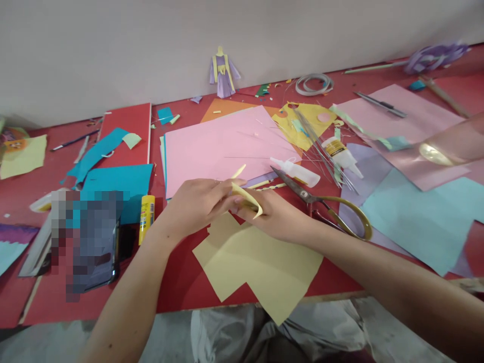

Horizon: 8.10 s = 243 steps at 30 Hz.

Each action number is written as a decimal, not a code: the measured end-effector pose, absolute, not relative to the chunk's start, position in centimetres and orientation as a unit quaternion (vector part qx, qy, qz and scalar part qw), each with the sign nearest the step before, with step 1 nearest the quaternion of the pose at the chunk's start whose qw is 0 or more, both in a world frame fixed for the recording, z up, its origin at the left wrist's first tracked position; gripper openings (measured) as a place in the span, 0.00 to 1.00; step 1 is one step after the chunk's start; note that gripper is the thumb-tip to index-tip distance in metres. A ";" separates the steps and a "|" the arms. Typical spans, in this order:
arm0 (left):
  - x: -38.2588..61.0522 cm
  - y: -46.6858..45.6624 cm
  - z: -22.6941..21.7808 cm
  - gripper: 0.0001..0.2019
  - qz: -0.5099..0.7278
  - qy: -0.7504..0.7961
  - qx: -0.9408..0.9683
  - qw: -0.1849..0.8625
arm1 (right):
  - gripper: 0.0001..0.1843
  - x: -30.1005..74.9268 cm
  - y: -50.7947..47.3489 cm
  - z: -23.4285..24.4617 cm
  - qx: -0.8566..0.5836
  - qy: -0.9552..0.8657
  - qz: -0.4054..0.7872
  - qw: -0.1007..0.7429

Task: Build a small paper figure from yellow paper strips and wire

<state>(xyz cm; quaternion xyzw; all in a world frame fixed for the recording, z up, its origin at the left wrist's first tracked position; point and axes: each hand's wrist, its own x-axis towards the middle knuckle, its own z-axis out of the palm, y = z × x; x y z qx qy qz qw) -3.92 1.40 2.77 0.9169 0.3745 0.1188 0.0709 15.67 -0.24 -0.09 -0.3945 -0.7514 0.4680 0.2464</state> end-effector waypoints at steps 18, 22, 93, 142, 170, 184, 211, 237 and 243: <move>-3.5 1.2 3.0 0.21 0.049 0.409 0.898 0.156 | 0.03 15.7 -0.1 -0.1 -0.400 -0.745 0.483 0.228; -3.5 1.1 2.9 0.20 0.092 0.403 0.895 0.169 | 0.08 15.6 -0.2 0.3 -0.394 -0.699 0.544 0.245; -3.0 0.7 3.5 0.21 -0.030 0.394 0.918 0.017 | 0.07 15.7 -0.4 0.1 -0.405 -0.760 0.467 0.203; -2.8 0.5 4.1 0.20 -0.061 0.407 0.910 0.047 | 0.07 15.5 -0.4 0.3 -0.430 -0.786 0.417 0.154; -2.5 -0.3 4.8 0.20 -0.089 0.417 0.903 0.056 | 0.04 15.5 -0.6 0.9 -0.439 -0.790 0.414 0.106; -2.8 0.2 4.3 0.21 -0.090 0.410 0.906 0.056 | 0.08 15.5 -0.4 0.7 -0.442 -0.783 0.427 0.099; -3.5 0.9 3.3 0.18 0.178 0.347 0.921 0.002 | 0.16 15.7 -0.5 0.7 -0.357 -0.494 0.750 0.257; -3.5 0.7 3.2 0.08 0.282 0.347 0.857 0.256 | 0.13 15.9 0.0 1.4 -0.345 -0.423 0.803 0.239; -3.2 0.8 3.5 0.03 0.289 0.373 0.839 0.270 | 0.13 15.6 -0.2 1.2 -0.384 -0.458 0.748 0.291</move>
